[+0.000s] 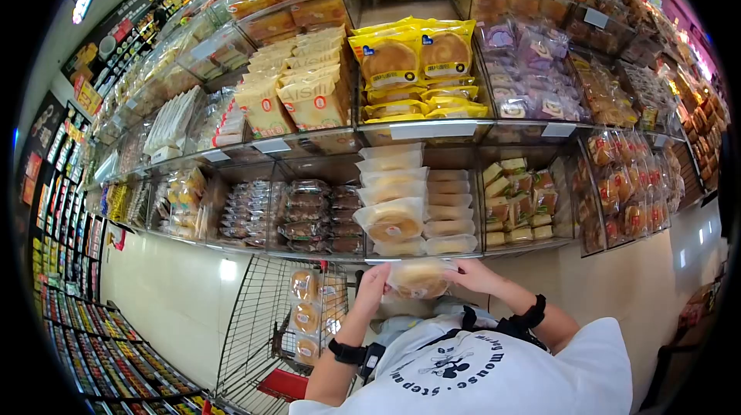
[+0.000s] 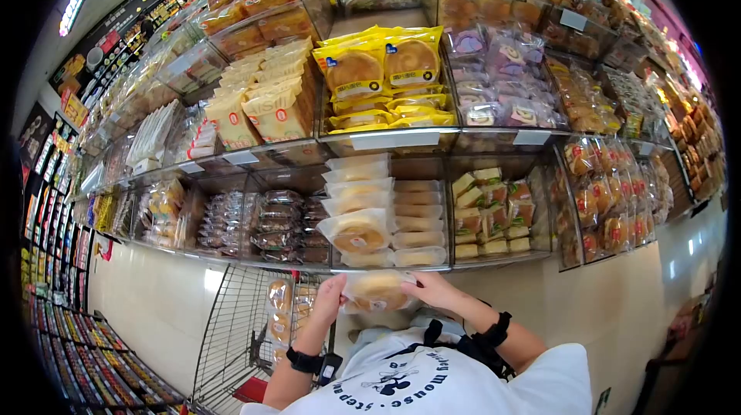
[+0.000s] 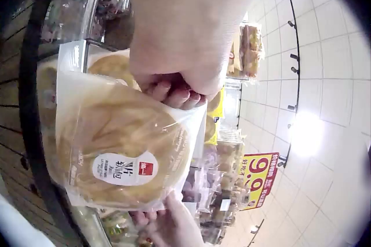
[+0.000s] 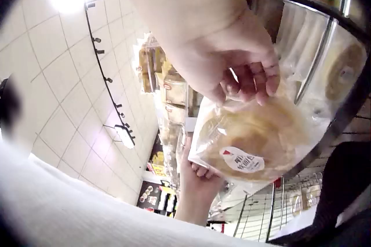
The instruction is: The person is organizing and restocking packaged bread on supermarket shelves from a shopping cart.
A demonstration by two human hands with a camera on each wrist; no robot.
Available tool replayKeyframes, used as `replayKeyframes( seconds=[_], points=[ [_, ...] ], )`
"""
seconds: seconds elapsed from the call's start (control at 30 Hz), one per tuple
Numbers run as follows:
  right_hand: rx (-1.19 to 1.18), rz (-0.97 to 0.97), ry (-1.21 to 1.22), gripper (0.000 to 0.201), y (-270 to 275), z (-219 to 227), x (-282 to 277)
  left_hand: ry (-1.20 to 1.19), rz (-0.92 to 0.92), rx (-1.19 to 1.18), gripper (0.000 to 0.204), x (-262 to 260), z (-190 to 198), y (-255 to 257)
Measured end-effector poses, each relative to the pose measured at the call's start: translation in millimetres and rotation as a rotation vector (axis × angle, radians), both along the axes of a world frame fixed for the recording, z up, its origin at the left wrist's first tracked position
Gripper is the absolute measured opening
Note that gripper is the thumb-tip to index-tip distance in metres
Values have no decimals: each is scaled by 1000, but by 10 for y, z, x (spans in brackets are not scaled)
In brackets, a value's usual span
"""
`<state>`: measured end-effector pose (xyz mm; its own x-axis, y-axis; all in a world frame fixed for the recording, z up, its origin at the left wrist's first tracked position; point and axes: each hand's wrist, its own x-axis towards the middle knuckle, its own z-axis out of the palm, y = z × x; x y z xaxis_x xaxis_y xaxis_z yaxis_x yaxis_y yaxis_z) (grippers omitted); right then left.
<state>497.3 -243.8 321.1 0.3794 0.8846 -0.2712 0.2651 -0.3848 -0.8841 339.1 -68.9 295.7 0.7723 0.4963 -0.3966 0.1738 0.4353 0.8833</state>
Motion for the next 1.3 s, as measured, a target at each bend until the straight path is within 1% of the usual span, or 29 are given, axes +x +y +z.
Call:
replayKeyframes(
  seconds=[0.03, 0.1, 0.13, 0.17, 0.23, 0.27, 0.3, 0.37, 0.4, 0.47, 0.57, 0.63, 0.67, 0.73, 0.77, 0.83, 0.87, 0.97, 1.0, 1.1, 1.13, 1.23, 1.27, 1.3],
  points=[
    [-7, -2, 18, 28, 4, -18, 27, -19, 21, 57, 23, 56, -51, 3],
    [-18, -8, 49, 26, 94, -1, 119, -58, 62, 175, 23, 217, -24, 124],
    [17, 37, -2, 26, 196, -88, 216, -43, 110, 258, 23, 311, 37, 173],
    [40, 24, -32, 25, 294, -130, 283, -30, 158, 343, 24, 396, 100, 229],
    [91, -2, -95, 24, 502, -160, 350, -7, 166, 355, 25, 509, 22, 447],
    [138, 11, -118, 23, 603, -302, 381, 38, 190, 319, 25, 554, -20, 520],
    [183, 24, -140, 23, 720, -499, 420, 86, 187, 332, 27, 560, -165, 592],
    [236, 28, -162, 22, 833, -736, 454, 179, 182, 355, 30, 555, -598, 748],
    [244, 19, -164, 22, 851, -817, 440, 146, 166, 333, 31, 528, -764, 774],
    [265, -34, -192, 23, 867, -813, 411, 126, 267, 409, 31, 526, -898, 743],
    [228, -94, -256, 22, 869, -759, 370, 101, 366, 451, 31, 554, -899, 743],
    [179, -73, -266, 21, 901, -823, 379, 93, 400, 504, 30, 545, -900, 793],
    [156, -63, -272, 22, 922, -851, 387, 120, 397, 573, 30, 545, -902, 811],
    [191, -79, -296, 23, 942, -849, 370, 174, 394, 707, 30, 558, -810, 819],
    [210, -85, -308, 24, 959, -847, 363, 185, 400, 676, 29, 591, -810, 831],
    [218, -171, -294, 23, 978, -868, 344, 212, 412, 610, 28, 686, -850, 820],
    [215, -209, -286, 23, 953, -890, 328, 158, 459, 672, 28, 767, -880, 804],
    [187, -221, -147, 21, 893, -852, 374, 226, 440, 715, 28, 880, -878, 847],
    [27, -262, -259, 19, 867, -815, 358, 255, 414, 755, 28, 870, -899, 888],
    [34, -144, -448, 17, 769, -468, 151, 323, 334, 920, 32, 662, -495, 853],
    [209, -71, -506, 17, 779, -462, 74, 294, 328, 854, 30, 626, -505, 898],
    [346, 134, -359, 18, 983, -532, -44, 180, 294, 655, 24, 569, -607, 997],
    [312, 206, -303, 20, 1074, -578, -14, 125, 277, 594, 21, 564, -641, 1019],
    [273, 190, -272, 19, 1152, -688, 18, 69, 262, 534, 19, 554, -676, 1054]
  ],
)
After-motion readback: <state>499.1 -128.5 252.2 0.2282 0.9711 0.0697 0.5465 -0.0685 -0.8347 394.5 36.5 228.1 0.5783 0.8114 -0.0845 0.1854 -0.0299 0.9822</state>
